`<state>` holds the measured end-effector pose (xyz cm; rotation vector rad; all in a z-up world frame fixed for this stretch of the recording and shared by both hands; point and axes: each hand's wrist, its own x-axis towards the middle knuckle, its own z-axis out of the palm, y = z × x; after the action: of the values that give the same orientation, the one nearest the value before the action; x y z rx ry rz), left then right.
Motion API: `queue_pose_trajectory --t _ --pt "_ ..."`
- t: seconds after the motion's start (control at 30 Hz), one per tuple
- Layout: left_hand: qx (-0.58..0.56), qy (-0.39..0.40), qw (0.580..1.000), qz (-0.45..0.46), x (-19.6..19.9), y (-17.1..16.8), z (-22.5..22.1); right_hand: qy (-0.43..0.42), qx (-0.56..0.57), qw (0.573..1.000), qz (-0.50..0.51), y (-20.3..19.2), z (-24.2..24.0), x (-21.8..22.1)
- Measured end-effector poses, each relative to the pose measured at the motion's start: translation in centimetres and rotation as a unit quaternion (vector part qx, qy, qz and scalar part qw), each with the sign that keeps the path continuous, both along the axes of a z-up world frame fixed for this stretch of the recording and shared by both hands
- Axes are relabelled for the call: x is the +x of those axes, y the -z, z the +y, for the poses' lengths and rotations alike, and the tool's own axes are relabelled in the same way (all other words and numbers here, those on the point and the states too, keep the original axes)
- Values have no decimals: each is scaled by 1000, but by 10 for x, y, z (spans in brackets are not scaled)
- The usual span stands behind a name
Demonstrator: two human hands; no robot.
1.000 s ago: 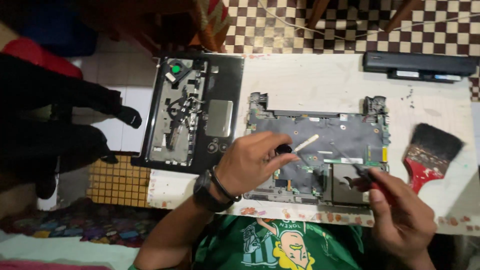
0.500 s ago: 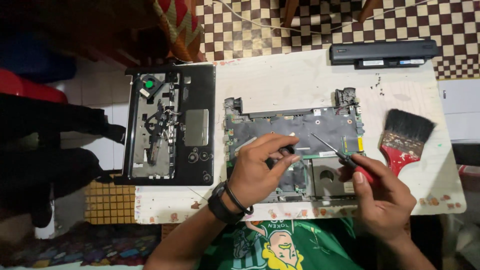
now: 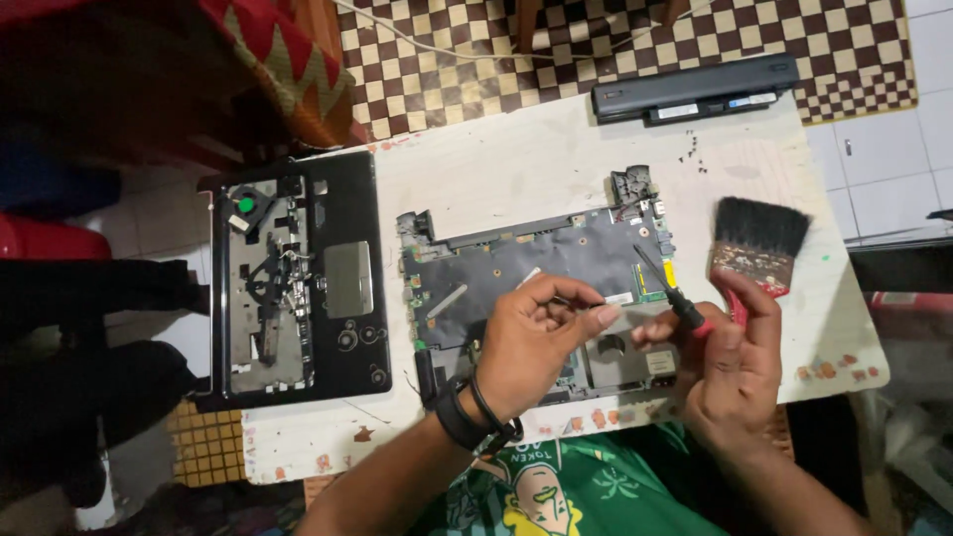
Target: Repairing a laptop by unscrewing and removing internal components
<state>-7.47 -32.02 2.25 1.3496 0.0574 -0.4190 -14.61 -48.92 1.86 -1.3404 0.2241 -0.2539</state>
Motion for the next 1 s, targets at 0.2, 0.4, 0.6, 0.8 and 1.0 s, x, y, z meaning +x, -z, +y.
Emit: queue_pose_trajectory --t 0.2,0.4,0.6,0.8,1.0 --pt "-54 -2 996 77 3 7 -13 -85 208 973 -49 13 -13 4" --pt "-57 31 996 69 3 2 -21 -133 249 959 -41 -13 -8 13" --pt "-73 51 990 110 -4 4 -28 -50 -92 993 62 8 -13 7" --pt "-11 49 989 138 -2 -5 -30 -2 -196 977 89 13 -16 5" --pt "-16 63 989 130 1 10 -31 9 -206 971 124 17 -19 11"
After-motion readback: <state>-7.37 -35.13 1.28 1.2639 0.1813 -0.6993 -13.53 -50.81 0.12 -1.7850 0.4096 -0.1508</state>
